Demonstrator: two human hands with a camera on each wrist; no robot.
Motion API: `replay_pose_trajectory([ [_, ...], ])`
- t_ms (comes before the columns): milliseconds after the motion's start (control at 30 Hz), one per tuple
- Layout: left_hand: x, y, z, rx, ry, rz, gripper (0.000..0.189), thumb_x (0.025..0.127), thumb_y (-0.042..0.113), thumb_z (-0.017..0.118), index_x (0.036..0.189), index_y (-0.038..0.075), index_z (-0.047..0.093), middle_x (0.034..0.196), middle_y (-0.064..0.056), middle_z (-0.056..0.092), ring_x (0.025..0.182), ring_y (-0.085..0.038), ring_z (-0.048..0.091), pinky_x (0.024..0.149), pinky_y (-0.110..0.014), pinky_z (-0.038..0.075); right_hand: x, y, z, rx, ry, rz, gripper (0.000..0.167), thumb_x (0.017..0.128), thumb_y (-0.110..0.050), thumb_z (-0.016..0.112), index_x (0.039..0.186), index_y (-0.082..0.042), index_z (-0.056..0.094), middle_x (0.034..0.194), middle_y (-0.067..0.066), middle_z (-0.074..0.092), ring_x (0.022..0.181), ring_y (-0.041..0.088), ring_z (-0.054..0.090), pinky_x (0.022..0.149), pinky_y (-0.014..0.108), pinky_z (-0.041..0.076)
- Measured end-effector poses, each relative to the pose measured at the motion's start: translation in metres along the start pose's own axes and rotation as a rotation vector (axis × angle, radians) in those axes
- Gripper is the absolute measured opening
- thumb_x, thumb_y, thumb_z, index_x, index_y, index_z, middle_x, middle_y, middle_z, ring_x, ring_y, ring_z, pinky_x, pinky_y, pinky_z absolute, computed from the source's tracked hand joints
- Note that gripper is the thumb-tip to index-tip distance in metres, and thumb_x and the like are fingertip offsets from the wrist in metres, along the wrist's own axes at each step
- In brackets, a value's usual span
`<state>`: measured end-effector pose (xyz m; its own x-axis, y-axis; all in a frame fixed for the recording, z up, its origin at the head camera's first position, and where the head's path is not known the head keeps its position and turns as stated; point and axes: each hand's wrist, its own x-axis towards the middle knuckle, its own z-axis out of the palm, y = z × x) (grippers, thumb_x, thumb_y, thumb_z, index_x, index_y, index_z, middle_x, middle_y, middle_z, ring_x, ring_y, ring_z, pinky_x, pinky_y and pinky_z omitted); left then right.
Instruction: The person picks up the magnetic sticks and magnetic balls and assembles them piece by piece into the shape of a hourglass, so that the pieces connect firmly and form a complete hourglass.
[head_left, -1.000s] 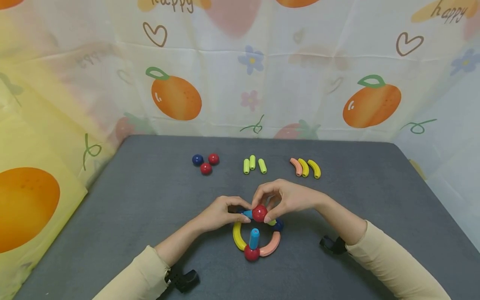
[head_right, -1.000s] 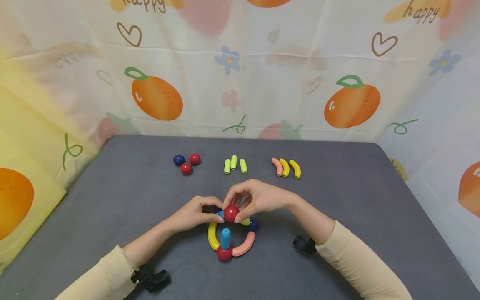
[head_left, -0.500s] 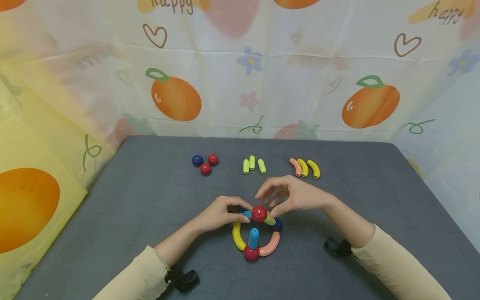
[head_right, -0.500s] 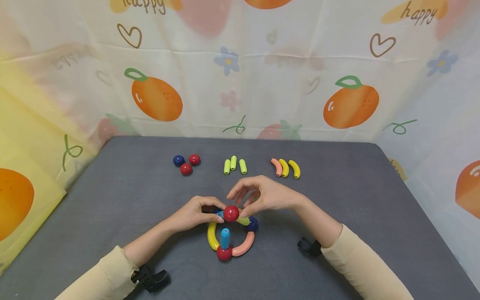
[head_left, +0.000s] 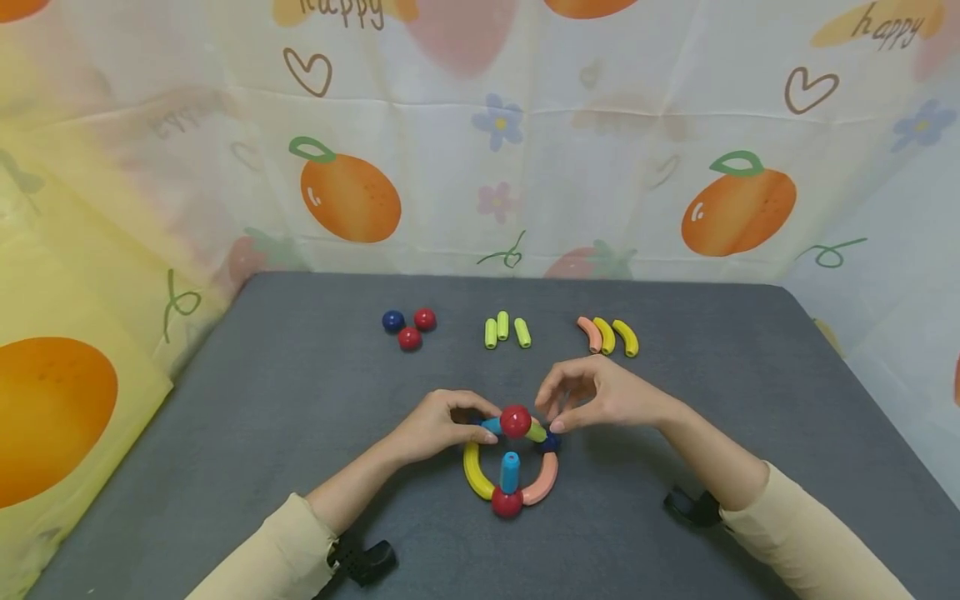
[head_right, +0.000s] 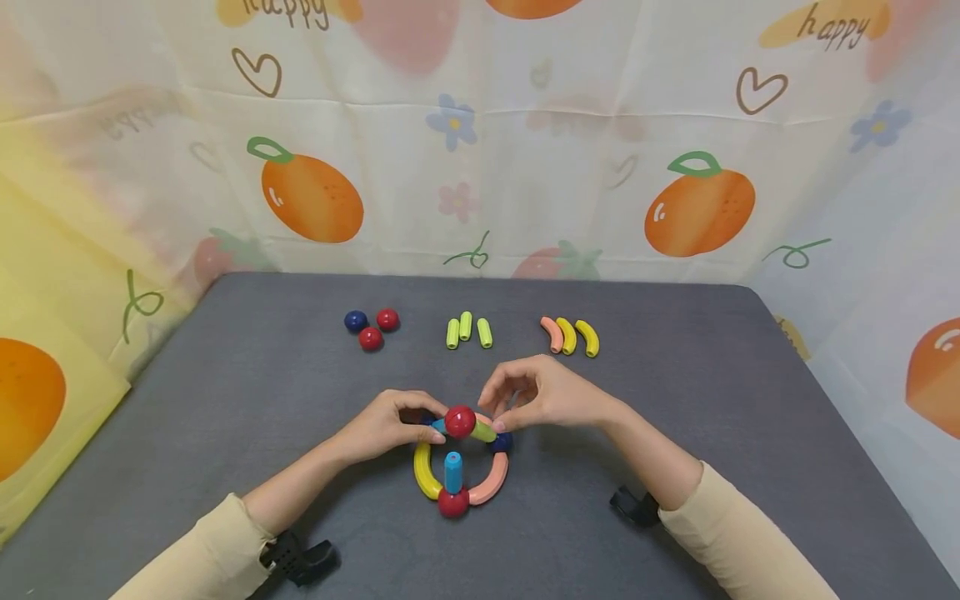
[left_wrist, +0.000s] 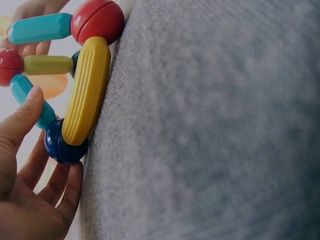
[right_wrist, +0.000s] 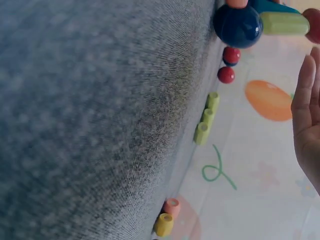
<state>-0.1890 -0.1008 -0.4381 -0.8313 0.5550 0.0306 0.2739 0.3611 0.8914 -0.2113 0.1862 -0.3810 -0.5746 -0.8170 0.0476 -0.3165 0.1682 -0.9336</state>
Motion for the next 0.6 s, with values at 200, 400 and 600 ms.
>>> replay_pose_trajectory([
  [200,0.0,-0.001,0.0,-0.004,0.05,-0.038,0.026,0.081,0.022,0.082,0.105,0.014,0.076,0.1,-0.008,0.074,0.076,-0.011,0.06,0.066,-0.021,0.052,-0.005,0.001,0.007,0.053,-0.091,0.028,0.021,0.089,-0.008,0.072,0.109,-0.003,0.068,0.103,0.03,0.068,0.088,0.014,0.072,0.076,0.035,0.061],
  [400,0.0,-0.003,0.0,-0.002,0.062,-0.044,0.024,0.08,0.024,0.083,0.101,0.016,0.076,0.094,-0.005,0.072,0.079,-0.008,0.06,0.07,-0.021,0.052,-0.007,0.006,0.015,0.095,-0.181,0.057,0.028,0.09,-0.012,0.071,0.115,0.001,0.067,0.106,0.029,0.072,0.097,0.031,0.074,0.082,0.037,0.061],
  [600,0.0,-0.004,-0.001,-0.024,0.045,-0.058,0.022,0.079,0.025,0.084,0.098,0.018,0.076,0.09,-0.003,0.072,0.078,-0.008,0.062,0.07,-0.021,0.053,-0.003,0.01,0.024,0.093,-0.219,0.1,0.027,0.089,-0.014,0.073,0.115,-0.006,0.069,0.102,0.022,0.075,0.094,0.03,0.075,0.083,0.04,0.061],
])
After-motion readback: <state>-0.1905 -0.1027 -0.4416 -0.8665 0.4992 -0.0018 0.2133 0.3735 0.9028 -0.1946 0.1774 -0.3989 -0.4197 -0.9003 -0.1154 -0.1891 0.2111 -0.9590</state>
